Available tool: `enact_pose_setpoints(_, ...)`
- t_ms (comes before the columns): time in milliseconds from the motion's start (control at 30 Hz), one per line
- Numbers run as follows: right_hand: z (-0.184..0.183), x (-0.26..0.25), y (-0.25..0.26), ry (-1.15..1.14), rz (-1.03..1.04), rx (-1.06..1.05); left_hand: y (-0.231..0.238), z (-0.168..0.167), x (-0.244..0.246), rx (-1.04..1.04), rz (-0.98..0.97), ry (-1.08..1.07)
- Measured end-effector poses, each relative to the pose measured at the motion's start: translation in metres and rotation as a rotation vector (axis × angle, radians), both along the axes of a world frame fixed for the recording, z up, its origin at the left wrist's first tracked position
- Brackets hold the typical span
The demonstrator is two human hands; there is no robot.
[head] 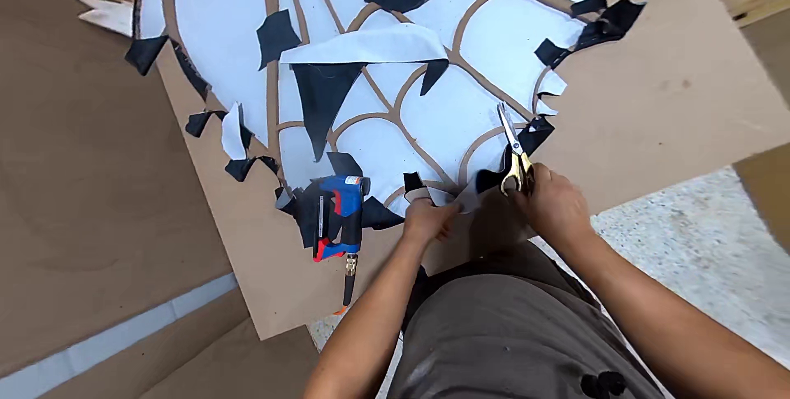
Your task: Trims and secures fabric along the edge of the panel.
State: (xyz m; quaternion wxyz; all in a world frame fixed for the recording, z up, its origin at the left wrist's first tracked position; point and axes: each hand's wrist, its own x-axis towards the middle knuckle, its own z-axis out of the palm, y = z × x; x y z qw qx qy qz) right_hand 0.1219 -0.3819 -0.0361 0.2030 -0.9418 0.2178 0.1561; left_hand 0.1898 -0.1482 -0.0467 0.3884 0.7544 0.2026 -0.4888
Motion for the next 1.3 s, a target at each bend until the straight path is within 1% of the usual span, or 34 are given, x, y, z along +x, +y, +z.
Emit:
enact_pose_setpoints(67,0.006,0.006,0.015,0.094,-0.054,-0.037,-0.006,0.0,-0.006,-0.006,-0.139,0.023)
enact_pose_setpoints(100,0.008,0.009,0.02,0.127,-0.072,-0.056,-0.007,-0.002,-0.009,-0.034,-0.17,0.03)
enact_pose_setpoints(133,0.008,0.012,0.023,0.155,-0.093,-0.074,-0.006,-0.003,-0.012,-0.08,-0.162,0.032)
enact_pose_setpoints(233,0.008,0.021,0.023,0.242,-0.166,-0.104,0.011,-0.007,-0.012,-0.235,0.014,0.021)
enact_pose_setpoints(300,0.011,0.016,0.021,0.275,-0.179,-0.12,0.021,-0.008,-0.003,-0.246,0.092,-0.036)
enact_pose_setpoints(333,0.013,0.005,0.022,0.274,-0.17,-0.114,0.024,-0.009,0.002,-0.242,0.102,-0.051)
enact_pose_setpoints(367,0.016,-0.012,0.025,0.25,-0.167,-0.062,0.026,-0.011,0.007,-0.243,0.107,-0.047)
enact_pose_setpoints(400,0.021,-0.032,0.03,0.225,-0.173,0.041,0.027,-0.012,0.01,-0.248,0.109,-0.036)
enact_pose_setpoints(467,0.033,-0.079,0.052,0.237,-0.23,0.369,0.03,-0.015,0.01,-0.275,0.097,-0.017)
enact_pose_setpoints(533,0.036,-0.118,0.082,0.302,-0.353,0.737,0.033,-0.017,0.009,-0.311,0.066,-0.001)
enact_pose_setpoints(567,0.034,-0.129,0.098,0.34,-0.403,0.856,0.034,-0.018,0.009,-0.329,0.055,-0.002)
enact_pose_setpoints(633,0.025,-0.134,0.125,0.371,-0.417,0.968,0.036,-0.021,0.009,-0.384,0.037,0.001)
enact_pose_setpoints(700,0.016,-0.12,0.143,0.332,-0.403,0.968,0.039,-0.026,0.01,-0.442,0.018,0.0)
enact_pose_setpoints(800,0.001,-0.095,0.162,0.204,-0.456,0.937,0.043,-0.028,0.012,-0.475,-0.016,0.007)
enact_pose_setpoints(933,-0.013,-0.091,0.178,0.111,-0.507,0.89,0.048,-0.031,0.014,-0.534,-0.042,0.028)
enact_pose_setpoints(1167,-0.014,-0.097,0.196,0.007,-0.637,1.007,0.052,-0.033,0.018,-0.582,-0.023,0.088)
enact_pose_setpoints(1233,-0.012,-0.096,0.197,-0.005,-0.657,1.034,0.053,-0.032,0.018,-0.584,-0.013,0.099)
enact_pose_setpoints(1300,-0.004,-0.097,0.193,0.031,-0.638,1.031,0.055,-0.031,0.018,-0.578,-0.007,0.095)
